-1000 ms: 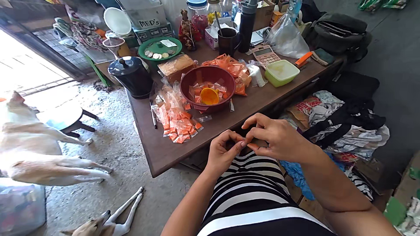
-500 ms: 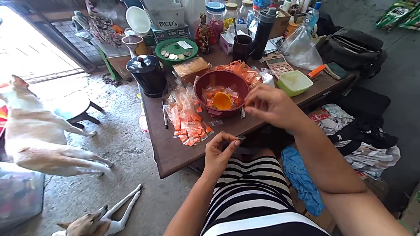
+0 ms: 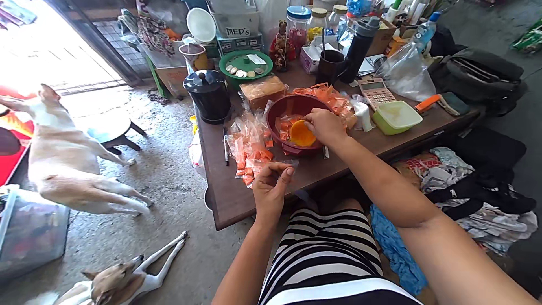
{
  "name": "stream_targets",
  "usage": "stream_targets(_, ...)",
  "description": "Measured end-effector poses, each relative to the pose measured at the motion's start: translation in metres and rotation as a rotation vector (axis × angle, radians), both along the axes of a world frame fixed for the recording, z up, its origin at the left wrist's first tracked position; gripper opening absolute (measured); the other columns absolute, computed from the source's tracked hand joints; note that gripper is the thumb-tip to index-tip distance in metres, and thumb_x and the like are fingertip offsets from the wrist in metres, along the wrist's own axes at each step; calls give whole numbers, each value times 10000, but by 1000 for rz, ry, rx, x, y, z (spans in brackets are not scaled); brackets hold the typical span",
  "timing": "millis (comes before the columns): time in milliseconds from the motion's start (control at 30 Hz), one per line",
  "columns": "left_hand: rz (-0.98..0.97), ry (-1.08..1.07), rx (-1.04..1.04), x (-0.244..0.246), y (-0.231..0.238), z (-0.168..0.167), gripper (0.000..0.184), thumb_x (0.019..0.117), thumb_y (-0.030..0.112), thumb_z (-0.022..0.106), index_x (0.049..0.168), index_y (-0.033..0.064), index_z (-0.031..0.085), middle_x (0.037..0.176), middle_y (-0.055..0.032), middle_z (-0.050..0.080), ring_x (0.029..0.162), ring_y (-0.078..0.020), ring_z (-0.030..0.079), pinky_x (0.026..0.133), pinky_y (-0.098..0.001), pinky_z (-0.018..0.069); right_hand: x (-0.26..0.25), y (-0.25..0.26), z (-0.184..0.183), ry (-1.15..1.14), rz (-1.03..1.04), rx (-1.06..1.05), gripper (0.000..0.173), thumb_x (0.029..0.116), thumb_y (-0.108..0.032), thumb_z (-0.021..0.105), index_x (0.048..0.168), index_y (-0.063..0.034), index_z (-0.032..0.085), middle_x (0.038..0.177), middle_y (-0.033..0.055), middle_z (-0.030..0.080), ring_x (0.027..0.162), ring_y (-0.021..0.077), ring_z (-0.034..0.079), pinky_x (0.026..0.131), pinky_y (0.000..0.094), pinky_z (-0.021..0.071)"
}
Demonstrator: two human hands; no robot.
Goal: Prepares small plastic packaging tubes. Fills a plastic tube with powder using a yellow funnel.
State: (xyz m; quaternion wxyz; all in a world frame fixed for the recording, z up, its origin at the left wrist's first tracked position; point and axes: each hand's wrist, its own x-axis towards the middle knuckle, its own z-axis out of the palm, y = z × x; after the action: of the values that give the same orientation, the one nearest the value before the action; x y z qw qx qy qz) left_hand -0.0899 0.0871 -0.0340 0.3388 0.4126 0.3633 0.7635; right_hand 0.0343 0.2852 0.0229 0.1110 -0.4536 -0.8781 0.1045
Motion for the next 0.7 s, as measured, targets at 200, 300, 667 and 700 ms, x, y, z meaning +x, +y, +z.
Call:
stream_targets(200, 58, 72, -4, -3, 8, -2, 111, 928, -7, 687, 1007, 69, 705, 913, -11, 724, 758, -86, 680, 721, -250, 597, 38, -6, 36, 517, 21, 79, 252, 1024, -188, 601, 1144, -32, 758, 1060, 140, 733, 945, 217, 704, 887, 402, 557)
stream_targets(300, 95, 126, 9, -4, 13, -2, 109, 932, 3, 694, 1022, 65, 701, 911, -4, 709, 755, -79, 661, 705, -238, 583, 55, -18, 55, 768, 26, -161, 237, 1038, -193, 601, 1174, -42, 722, 1037, 40, 736, 871, 43, 692, 817, 233, 575)
stream_targets(667, 109, 250, 55, 2, 17, -2, 93, 937, 52, 716, 1028, 65, 704, 948, 8, 699, 826, -84, 670, 770, -256, 590, 60, -53, 61, 1038, 145, -589, 162, 1029, -76, 568, 1086, -36, 714, 900, -24, 735, 815, 30, 700, 780, 221, 600)
stream_targets(700, 109, 260, 57, 2, 16, -2, 94, 939, 56, 715, 1032, 66, 705, 947, 8, 701, 827, -84, 671, 772, -259, 590, 59, -54, 60, 1034, 144, -594, 159, 1029, -78, 571, 1079, -34, 715, 893, -21, 734, 811, 32, 700, 780, 223, 599)
